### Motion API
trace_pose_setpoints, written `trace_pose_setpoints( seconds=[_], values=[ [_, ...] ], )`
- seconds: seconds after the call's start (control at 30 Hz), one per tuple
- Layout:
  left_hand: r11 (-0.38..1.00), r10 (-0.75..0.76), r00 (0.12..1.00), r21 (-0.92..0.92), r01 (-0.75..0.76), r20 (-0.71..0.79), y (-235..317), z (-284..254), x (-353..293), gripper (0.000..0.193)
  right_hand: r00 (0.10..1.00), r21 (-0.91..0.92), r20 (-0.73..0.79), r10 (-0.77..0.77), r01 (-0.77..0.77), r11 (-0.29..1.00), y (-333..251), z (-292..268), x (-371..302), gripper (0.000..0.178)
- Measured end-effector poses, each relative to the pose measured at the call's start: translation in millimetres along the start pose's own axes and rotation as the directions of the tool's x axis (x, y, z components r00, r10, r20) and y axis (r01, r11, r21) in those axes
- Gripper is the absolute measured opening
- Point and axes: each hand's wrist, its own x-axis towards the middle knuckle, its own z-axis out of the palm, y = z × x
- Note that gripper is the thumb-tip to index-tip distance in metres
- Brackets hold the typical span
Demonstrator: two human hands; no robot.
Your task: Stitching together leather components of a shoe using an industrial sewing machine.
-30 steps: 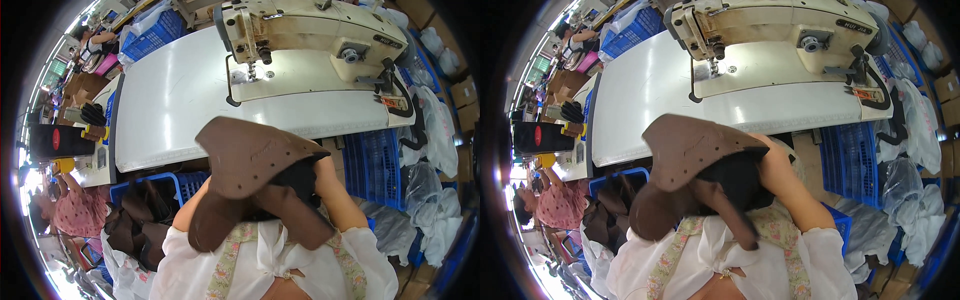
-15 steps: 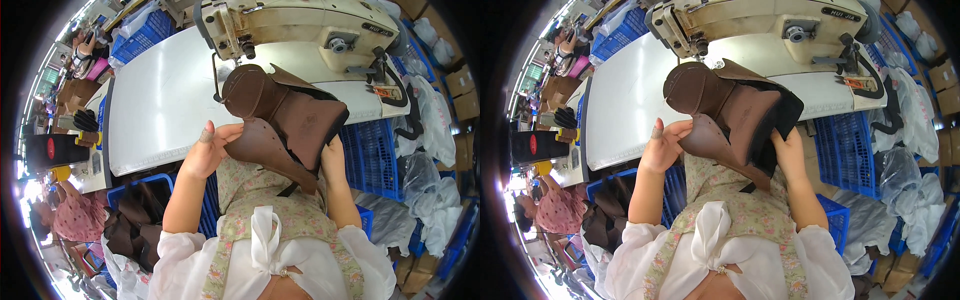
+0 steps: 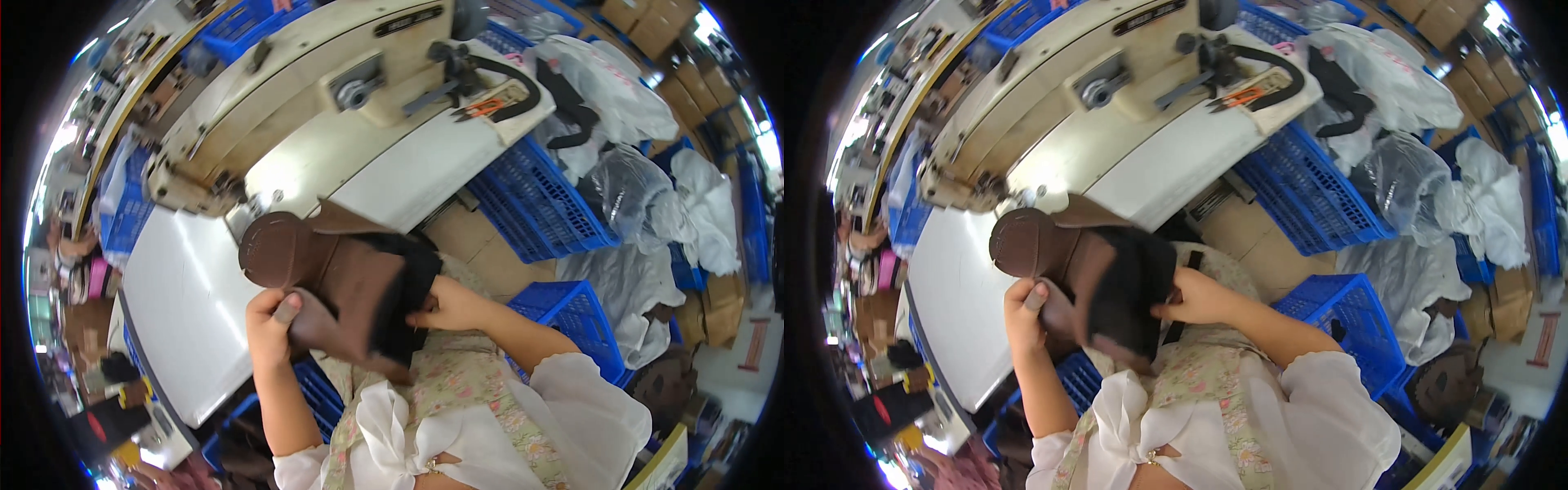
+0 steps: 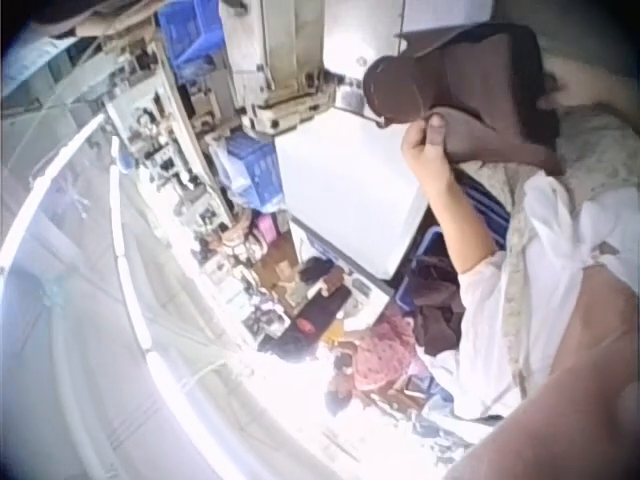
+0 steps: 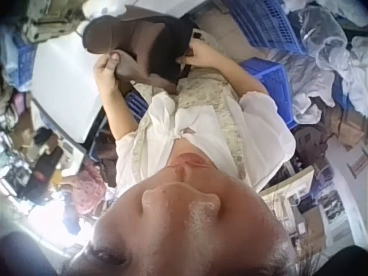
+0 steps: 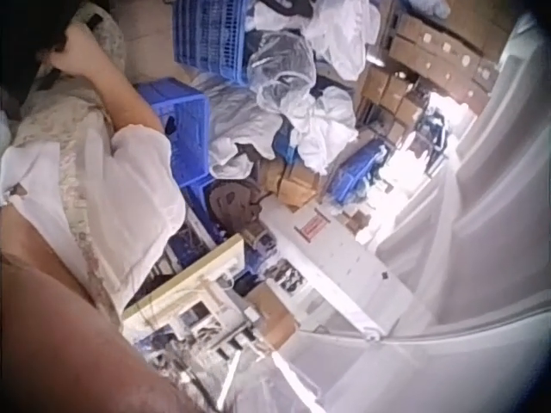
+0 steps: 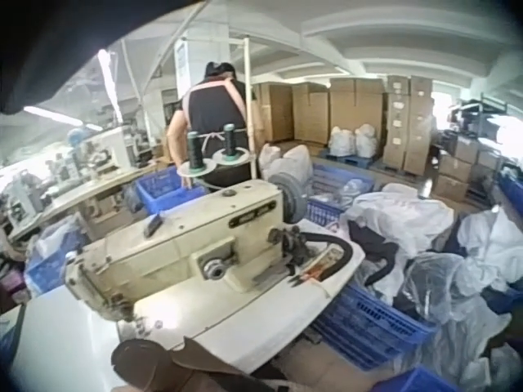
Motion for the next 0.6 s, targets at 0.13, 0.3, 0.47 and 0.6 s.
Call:
trace_pose_setpoints(
  seconds=[0.13, 0.3, 0.47, 0.6],
  values=[
    [0.979, -0.111, 0.963, -0.139, 0.148, 0.245, 6.9, -0.1, 27.6, 0.037, 0.936, -0.287, 0.328, 0.124, -0.027, 0.958, -7.9, -86.6, -22.7, 0.041],
    [0.989, -0.085, 0.926, -0.082, 0.123, 0.367, -4.3, 15.1, 51.2, 0.037, 0.584, -0.493, -0.749, -0.312, -0.177, 0.852, -22.4, -255.8, 16.8, 0.015],
    [0.999, -0.032, 0.908, 0.015, 0.029, 0.417, -3.9, 25.3, 54.7, 0.035, 0.224, -0.551, -0.818, -0.529, -0.565, 0.614, -2.6, -377.4, 74.9, 0.042],
    [0.998, -0.065, 0.924, 0.027, 0.059, 0.377, -3.9, 20.3, 47.8, 0.036, 0.295, -0.438, -0.894, -0.337, -0.737, 0.515, -3.9, -386.4, 87.5, 0.051]
  ],
)
